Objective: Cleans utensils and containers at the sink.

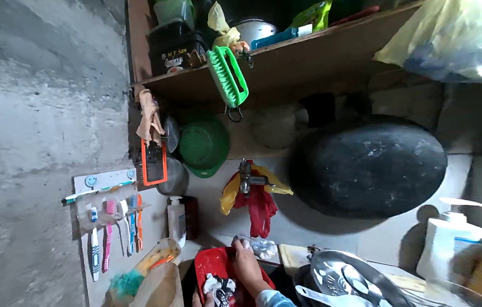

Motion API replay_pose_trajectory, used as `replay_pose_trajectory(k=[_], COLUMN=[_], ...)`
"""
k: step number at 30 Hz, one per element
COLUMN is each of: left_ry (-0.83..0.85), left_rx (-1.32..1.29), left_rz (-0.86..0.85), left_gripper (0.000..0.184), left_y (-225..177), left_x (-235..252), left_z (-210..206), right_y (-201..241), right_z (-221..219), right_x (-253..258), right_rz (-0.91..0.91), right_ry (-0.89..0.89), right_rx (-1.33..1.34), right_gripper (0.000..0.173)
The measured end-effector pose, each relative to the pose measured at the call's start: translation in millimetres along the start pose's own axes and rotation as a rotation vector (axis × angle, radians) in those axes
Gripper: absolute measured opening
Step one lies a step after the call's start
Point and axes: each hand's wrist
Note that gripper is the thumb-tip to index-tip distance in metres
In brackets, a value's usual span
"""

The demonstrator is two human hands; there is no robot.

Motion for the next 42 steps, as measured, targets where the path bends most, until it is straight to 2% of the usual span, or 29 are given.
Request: replay_pose_trajectory(k=[2, 5, 11, 14, 16, 17, 21, 24, 28, 30, 33, 35, 36, 39, 42], left_ry=[-0.014, -0.009, -0.047, -0.045, -0.045, -0.051, -0.037, -0.031, -0.018, -0.039, -0.074, -0.084, -0.088, -0.086, -0.068], left_rx=[-0.014, 0.001, -0.001, 0.038, 0.048, 0.05, 0.057, 0.055, 0.061, 0.033, -0.006, -0.02, -0.031, -0.085, -0.133], left_rz=[0.011, 0.031, 0.018, 0.027, 0.01, 0.001, -0.006, -0.011, -0.02, -0.011, -0.002, -0.014, -0.018, 0.033, 0.08], left_gripper=[0.051, 0.053, 0.054, 0.054, 0.053, 0.052, 0.055, 0.053, 0.053, 0.054, 0.054, 0.054, 0.054, 0.054, 0.055], left_y=[-0.3, -2.7, -3.0, -1.3, 0.2, 1.0, 1.9, 3.8, 3.2, 2.0, -1.7, -1.9, -1.4, -7.3, -13.2], left_x=[0.2, -1.1, -0.2, 0.0, 0.3, 0.7, 2.1, 2.0, 2.6, 1.5, -0.4, 0.9, 1.7, -1.9, -12.2], left_z=[0.4, -0.9, -0.2, -1.8, -2.5, -2.0, -1.9, -2.2, 0.3, 0.6, 0.7, 0.2, 0.2, -0.4, -1.6], right_y=[-3.7, -17.4, -38.3, -39.8, -36.1, -34.6, -32.8, -23.4, 2.5, 5.8, 1.6, 5.2, 9.0, 19.8, 17.6], right_z=[-6.5, -11.1, -12.1, -11.5, -7.1, -4.1, 11.5, 11.1, -0.4, -6.3, -4.0, 7.1, 12.4, 25.0, 34.5], right_x=[-0.7, 0.7, -14.6, -34.7, -45.0, -48.2, -39.8, -22.3, -15.4, -16.7, -30.6, -43.1, -49.4, -66.3, -72.7], right_rz=[0.022, 0.023, -0.065, -0.268, -0.468, -0.511, -0.328, -0.136, -0.006, -0.05, -0.197, -0.27, -0.283, -0.234, -0.161], right_ry=[0.081, 0.289, 0.397, 0.473, 0.485, 0.466, 0.286, 0.294, 0.264, 0.358, 0.478, 0.506, 0.511, 0.485, 0.505], right_rx=[-0.06, -0.222, -0.332, -0.374, -0.3, -0.269, -0.197, -0.055, 0.078, 0.069, -0.016, -0.081, -0.118, -0.199, -0.242], right_gripper=[0.038, 0.047, 0.044, 0.04, 0.043, 0.043, 0.036, 0.037, 0.035, 0.041, 0.072, 0.075, 0.071, 0.042, 0.034])
Point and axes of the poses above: each hand's wrist, its own x-axis towards the middle knuckle, its own z-axis out of the back of the hand, y = z × x, and after that the axes turned 15 degrees about y, right-handed
